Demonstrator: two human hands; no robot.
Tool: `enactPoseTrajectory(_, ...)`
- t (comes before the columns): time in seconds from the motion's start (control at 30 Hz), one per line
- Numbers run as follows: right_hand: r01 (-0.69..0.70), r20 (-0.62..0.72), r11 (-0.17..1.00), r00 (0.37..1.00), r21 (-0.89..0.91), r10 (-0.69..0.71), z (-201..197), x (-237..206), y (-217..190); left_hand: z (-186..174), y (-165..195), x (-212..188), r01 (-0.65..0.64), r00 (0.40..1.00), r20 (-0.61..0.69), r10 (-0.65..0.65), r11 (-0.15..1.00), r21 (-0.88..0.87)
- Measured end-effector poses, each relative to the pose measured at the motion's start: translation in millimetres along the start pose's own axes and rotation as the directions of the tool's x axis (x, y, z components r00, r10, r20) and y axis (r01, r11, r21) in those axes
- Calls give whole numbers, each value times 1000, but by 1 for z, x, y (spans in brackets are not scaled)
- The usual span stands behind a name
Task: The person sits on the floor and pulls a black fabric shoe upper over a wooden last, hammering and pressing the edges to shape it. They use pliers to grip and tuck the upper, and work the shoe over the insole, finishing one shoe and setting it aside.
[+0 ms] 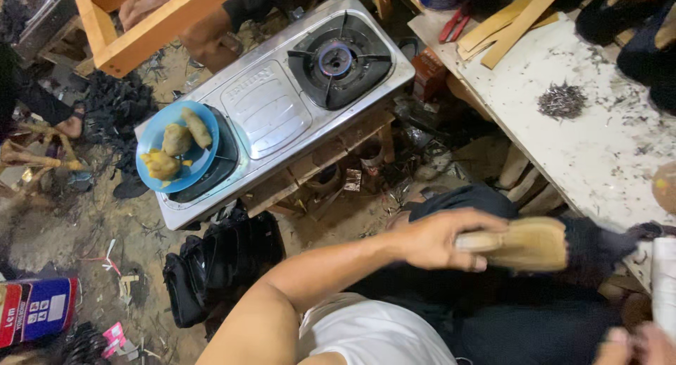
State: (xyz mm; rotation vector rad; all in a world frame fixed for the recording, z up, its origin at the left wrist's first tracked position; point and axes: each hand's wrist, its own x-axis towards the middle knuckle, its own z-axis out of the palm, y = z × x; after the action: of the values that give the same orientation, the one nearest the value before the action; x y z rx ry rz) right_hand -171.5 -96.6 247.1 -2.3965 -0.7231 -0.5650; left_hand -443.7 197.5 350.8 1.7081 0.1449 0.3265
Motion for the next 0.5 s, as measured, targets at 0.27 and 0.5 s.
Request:
enactPoseTrajectory(0.27,171,421,985,895,-23,-146,-42,-114,11,-23,74,91,-144,927,-353,131,989,-13)
enactPoseTrajectory(0.5,23,280,1000,960,20,-27,-102,-87,9,8,151,193,-315,879,-430,207,929,-195)
